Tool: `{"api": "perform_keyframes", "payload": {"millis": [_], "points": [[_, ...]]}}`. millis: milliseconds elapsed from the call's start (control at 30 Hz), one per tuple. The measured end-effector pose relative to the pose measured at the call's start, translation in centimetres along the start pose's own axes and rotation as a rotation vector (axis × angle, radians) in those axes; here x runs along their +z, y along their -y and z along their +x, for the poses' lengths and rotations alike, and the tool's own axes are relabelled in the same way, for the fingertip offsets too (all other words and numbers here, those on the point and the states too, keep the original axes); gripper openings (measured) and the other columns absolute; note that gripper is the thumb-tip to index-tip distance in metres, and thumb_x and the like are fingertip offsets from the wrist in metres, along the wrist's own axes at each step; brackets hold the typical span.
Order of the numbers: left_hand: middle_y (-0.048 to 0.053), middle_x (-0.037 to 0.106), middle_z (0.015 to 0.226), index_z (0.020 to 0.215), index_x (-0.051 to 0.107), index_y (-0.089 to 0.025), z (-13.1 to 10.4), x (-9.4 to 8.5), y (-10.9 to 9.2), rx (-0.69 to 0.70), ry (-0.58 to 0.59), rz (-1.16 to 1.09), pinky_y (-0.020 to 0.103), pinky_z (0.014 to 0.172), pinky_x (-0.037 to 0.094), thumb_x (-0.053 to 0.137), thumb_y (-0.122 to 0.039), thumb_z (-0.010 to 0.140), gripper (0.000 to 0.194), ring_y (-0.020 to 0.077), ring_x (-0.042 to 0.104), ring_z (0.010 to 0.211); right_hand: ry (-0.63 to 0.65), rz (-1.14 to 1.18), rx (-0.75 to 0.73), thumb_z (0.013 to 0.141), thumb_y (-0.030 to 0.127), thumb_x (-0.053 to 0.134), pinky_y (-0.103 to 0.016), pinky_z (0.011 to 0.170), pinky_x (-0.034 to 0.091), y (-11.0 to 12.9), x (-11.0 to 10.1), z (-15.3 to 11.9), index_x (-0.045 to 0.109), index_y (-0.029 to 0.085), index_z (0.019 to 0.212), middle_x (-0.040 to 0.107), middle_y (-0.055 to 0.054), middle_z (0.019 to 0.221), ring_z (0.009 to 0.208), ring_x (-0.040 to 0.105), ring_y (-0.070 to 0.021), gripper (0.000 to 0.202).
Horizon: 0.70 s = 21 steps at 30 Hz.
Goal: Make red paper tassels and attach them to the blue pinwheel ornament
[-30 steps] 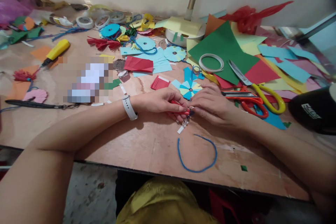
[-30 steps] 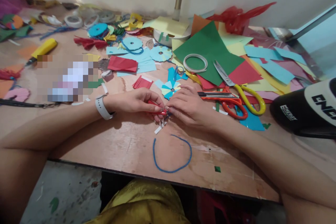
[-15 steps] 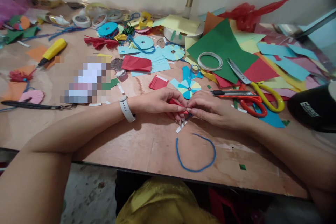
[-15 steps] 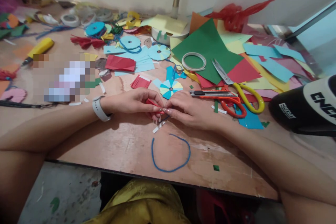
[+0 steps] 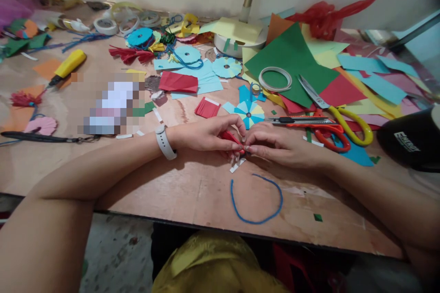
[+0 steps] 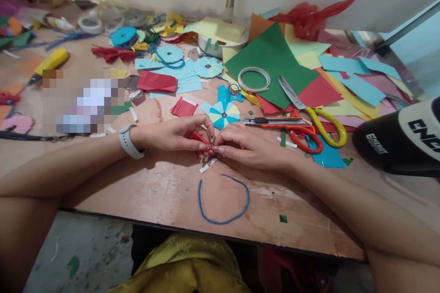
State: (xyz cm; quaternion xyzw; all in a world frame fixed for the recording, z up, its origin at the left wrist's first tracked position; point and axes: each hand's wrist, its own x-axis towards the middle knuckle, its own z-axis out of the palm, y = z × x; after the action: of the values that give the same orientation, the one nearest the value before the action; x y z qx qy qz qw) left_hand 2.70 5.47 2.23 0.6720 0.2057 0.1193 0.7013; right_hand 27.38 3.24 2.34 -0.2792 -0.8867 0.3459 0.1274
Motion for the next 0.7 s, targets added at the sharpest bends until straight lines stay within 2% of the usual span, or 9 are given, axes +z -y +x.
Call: {"api": "perform_keyframes", "payload": {"millis": [200, 400, 500, 600, 700], "points": [[0.007, 0.072, 0.096, 0.107, 0.054, -0.018, -0.1, 0.0, 0.3, 0.005, -0.013, 0.017, 0.030, 0.079, 0.058, 0.068, -0.017, 0.092, 0.020, 0.0164, 0.072, 0.087, -0.028, -0.078, -0.091, 0.105, 0.032, 0.047, -0.038, 0.088, 0.046, -0.2, 0.4, 0.1, 0.065, 0.022, 0.101, 0.068, -0.007, 0.100, 0.098, 0.059, -0.0211, 0.021], [0.006, 0.072, 0.096, 0.106, 0.054, -0.018, 0.0, -0.1, 0.7, -0.028, -0.004, -0.083, 0.029, 0.075, 0.057, 0.073, -0.023, 0.089, 0.026, 0.0155, 0.072, 0.082, -0.143, -0.366, -0.213, 0.101, 0.021, 0.048, -0.046, 0.098, 0.042, -0.3, 1.4, -0.1, 0.063, 0.021, 0.097, 0.068, -0.007, 0.099, 0.098, 0.060, -0.0229, 0.016], [0.005, 0.071, 0.094, 0.104, 0.057, -0.017, -0.1, -0.2, 0.6, -0.017, -0.044, -0.076, 0.027, 0.072, 0.055, 0.075, -0.021, 0.085, 0.026, 0.0139, 0.069, 0.080, -0.197, -0.513, -0.294, 0.098, 0.017, 0.051, -0.050, 0.106, 0.040, -0.3, 1.7, -0.3, 0.062, 0.020, 0.100, 0.069, -0.008, 0.101, 0.101, 0.061, -0.0233, 0.012], [0.004, 0.070, 0.095, 0.102, 0.060, -0.017, -0.1, -0.1, 0.3, -0.045, -0.086, -0.146, 0.029, 0.080, 0.056, 0.071, -0.023, 0.087, 0.019, 0.0148, 0.068, 0.086, -0.226, -0.592, -0.329, 0.095, 0.013, 0.053, -0.051, 0.110, 0.039, -0.1, 1.8, -0.4, 0.061, 0.019, 0.104, 0.070, -0.008, 0.102, 0.103, 0.062, -0.0231, 0.013], [0.004, 0.068, 0.097, 0.093, 0.064, -0.016, 0.1, 0.3, 0.1, -0.090, -0.227, -0.210, 0.028, 0.084, 0.055, 0.065, -0.030, 0.093, 0.014, 0.0142, 0.066, 0.090, -0.264, -0.687, -0.355, 0.095, 0.010, 0.052, -0.051, 0.112, 0.039, 0.1, 1.9, -0.4, 0.061, 0.020, 0.108, 0.073, -0.007, 0.103, 0.106, 0.062, -0.0229, 0.019]]}}
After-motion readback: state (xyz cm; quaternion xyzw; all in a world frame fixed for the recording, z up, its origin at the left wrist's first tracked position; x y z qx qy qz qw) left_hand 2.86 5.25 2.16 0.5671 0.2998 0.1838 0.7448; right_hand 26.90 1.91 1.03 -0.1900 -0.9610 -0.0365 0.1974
